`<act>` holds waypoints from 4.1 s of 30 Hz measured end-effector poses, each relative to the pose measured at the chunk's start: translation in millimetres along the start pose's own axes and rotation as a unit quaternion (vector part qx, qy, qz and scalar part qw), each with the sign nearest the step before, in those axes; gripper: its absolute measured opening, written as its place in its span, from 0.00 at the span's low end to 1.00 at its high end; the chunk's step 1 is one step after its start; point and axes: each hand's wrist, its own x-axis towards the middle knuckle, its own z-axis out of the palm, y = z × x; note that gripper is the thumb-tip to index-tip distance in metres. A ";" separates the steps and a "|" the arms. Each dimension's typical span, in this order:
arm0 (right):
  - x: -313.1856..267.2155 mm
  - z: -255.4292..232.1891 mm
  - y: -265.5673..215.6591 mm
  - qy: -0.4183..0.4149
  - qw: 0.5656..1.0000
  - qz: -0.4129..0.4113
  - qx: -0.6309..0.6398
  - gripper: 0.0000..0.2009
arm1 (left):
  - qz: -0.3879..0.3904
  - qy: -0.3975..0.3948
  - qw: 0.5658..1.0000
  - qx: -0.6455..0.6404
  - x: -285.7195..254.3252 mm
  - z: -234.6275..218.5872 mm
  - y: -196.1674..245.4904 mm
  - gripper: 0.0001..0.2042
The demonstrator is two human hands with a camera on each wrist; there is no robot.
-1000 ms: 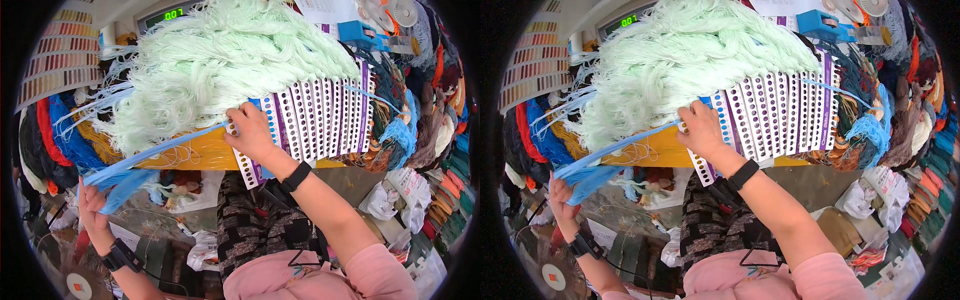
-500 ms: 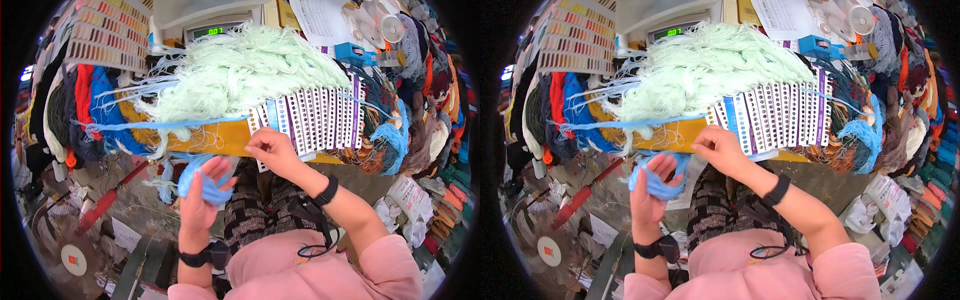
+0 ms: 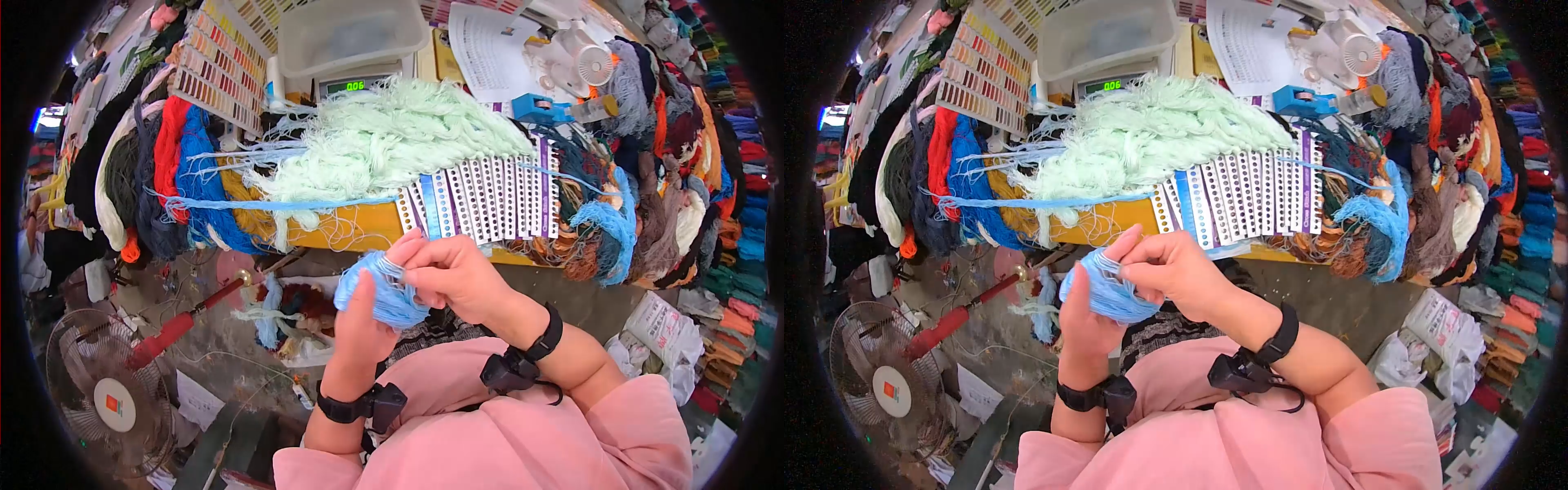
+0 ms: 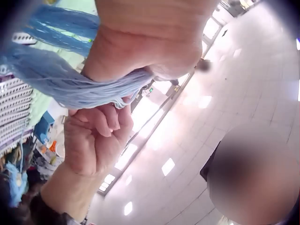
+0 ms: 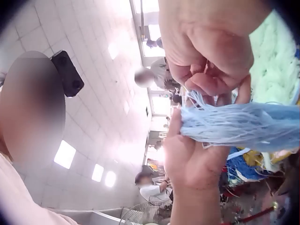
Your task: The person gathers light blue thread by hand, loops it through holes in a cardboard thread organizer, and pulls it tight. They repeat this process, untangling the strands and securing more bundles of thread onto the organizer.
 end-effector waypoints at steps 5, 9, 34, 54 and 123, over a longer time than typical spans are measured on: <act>-24.6 -0.2 -13.6 -0.002 0.997 -0.076 0.032 0.02 | 0.044 0.022 0.998 0.047 -5.8 25.7 1.8 0.24; -39.9 0.3 -26.2 -0.005 0.995 -0.098 0.035 0.02 | 0.039 0.042 0.997 0.048 -6.3 38.1 -2.8 0.17; -60.4 5.6 -45.0 0.018 1.000 -0.010 0.001 0.03 | 0.009 0.023 0.999 -0.035 -14.6 51.0 -2.5 0.13; -51.3 7.5 -43.0 0.006 1.000 -0.015 0.007 0.05 | 0.018 0.072 0.990 -0.122 -16.6 45.4 0.5 0.05; -60.1 -15.1 -34.0 -0.199 0.955 0.134 0.175 0.04 | 0.120 -0.037 0.991 -0.052 -24.8 27.2 -6.5 0.12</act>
